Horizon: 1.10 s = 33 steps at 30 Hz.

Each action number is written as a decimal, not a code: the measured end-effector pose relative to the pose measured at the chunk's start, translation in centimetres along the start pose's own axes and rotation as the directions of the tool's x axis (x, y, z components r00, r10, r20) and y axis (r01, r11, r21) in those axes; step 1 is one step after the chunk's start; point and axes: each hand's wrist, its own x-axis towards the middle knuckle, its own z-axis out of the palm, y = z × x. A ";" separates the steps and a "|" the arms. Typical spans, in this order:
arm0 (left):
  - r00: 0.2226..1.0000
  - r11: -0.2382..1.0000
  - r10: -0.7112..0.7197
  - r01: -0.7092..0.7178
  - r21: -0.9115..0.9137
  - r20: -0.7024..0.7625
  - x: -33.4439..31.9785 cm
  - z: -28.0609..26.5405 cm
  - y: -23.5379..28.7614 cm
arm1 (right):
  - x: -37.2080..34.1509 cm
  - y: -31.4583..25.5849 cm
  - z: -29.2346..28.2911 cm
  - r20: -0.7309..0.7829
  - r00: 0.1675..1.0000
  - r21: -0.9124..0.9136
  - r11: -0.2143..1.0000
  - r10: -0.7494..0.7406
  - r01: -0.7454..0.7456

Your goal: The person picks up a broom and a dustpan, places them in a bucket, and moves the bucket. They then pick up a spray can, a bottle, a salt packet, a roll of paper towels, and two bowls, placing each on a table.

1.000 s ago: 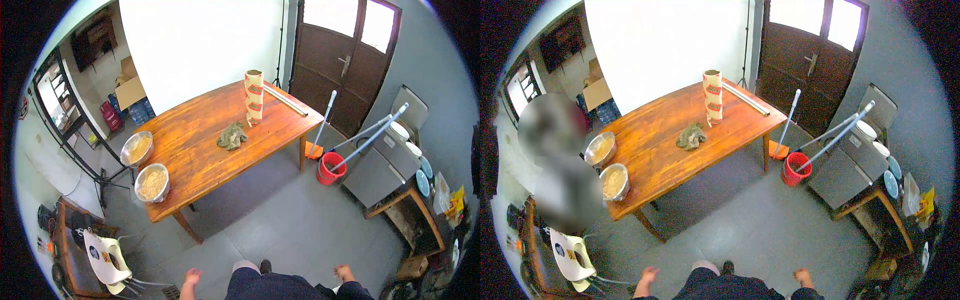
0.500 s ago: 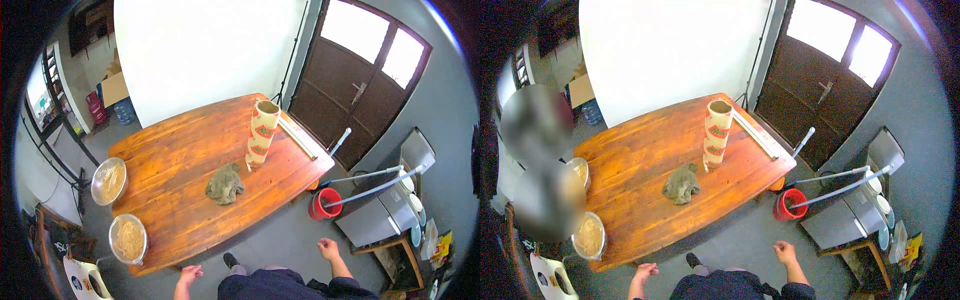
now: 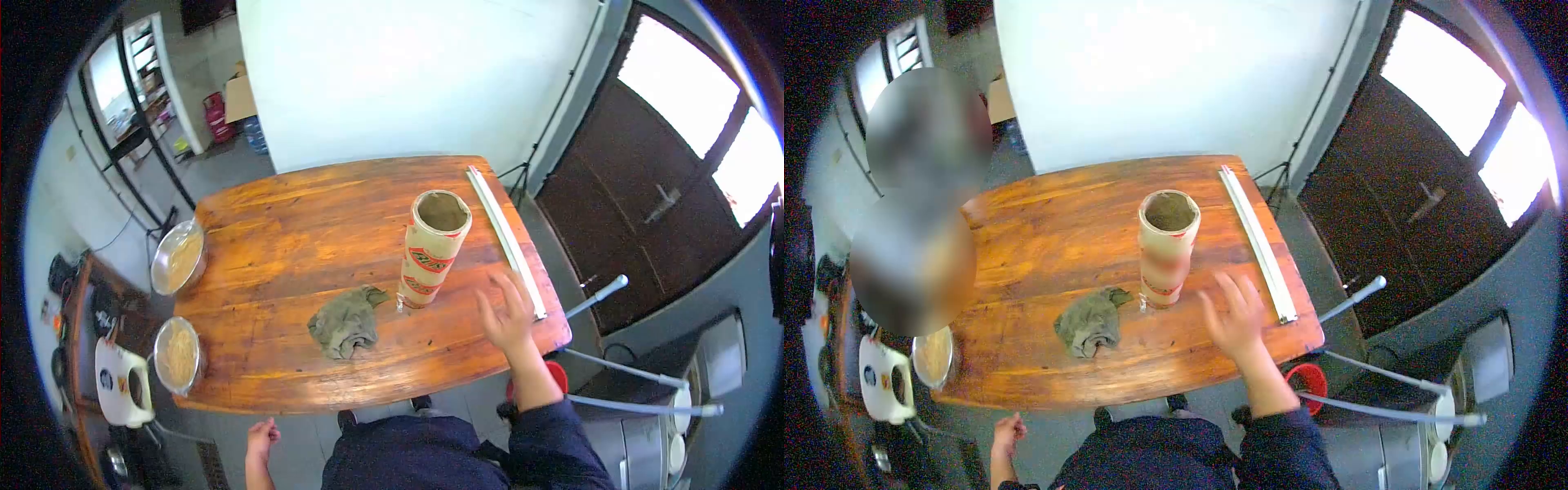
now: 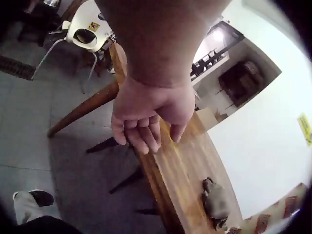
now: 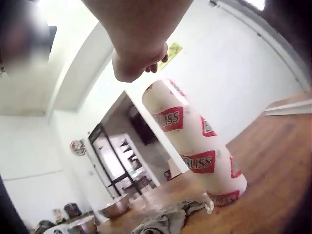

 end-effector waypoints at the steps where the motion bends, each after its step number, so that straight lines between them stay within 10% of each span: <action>1: 1.000 0.999 0.002 -0.002 -0.044 -0.010 -1.3 1.1 0.1 | 2.9 -0.1 0.9 -0.056 0.989 0.000 0.991 -0.135 0.135; 5: 0.997 0.988 0.059 -0.064 -0.137 -0.043 -4.6 5.8 0.8 | 8.2 1.5 4.8 0.006 0.906 -0.084 0.902 -0.424 0.423; 7: 0.989 0.977 0.117 -0.130 -0.169 -0.085 -6.2 7.6 -0.1 | 8.0 2.6 6.5 0.164 0.917 -0.054 0.924 -0.365 0.378; 15: 0.983 0.936 0.150 -0.175 -0.307 -0.102 -10.6 14.6 -1.1 | 6.0 5.7 3.6 -0.022 0.937 0.106 0.931 -0.350 0.350; 23: 0.822 0.818 0.560 -0.568 0.091 0.101 -8.6 23.1 5.7 | -3.3 12.5 -2.3 0.040 0.934 0.190 0.915 0.355 -0.355; 29: 0.545 0.386 0.759 -0.817 0.428 0.355 -6.7 30.7 11.0 | -10.4 15.8 -4.8 0.140 0.625 0.503 0.489 0.768 -0.713; 33: 0.579 0.502 0.642 -0.813 0.295 0.502 -5.0 31.7 11.1 | -14.2 15.9 -5.6 0.217 0.448 0.603 0.242 0.867 -0.760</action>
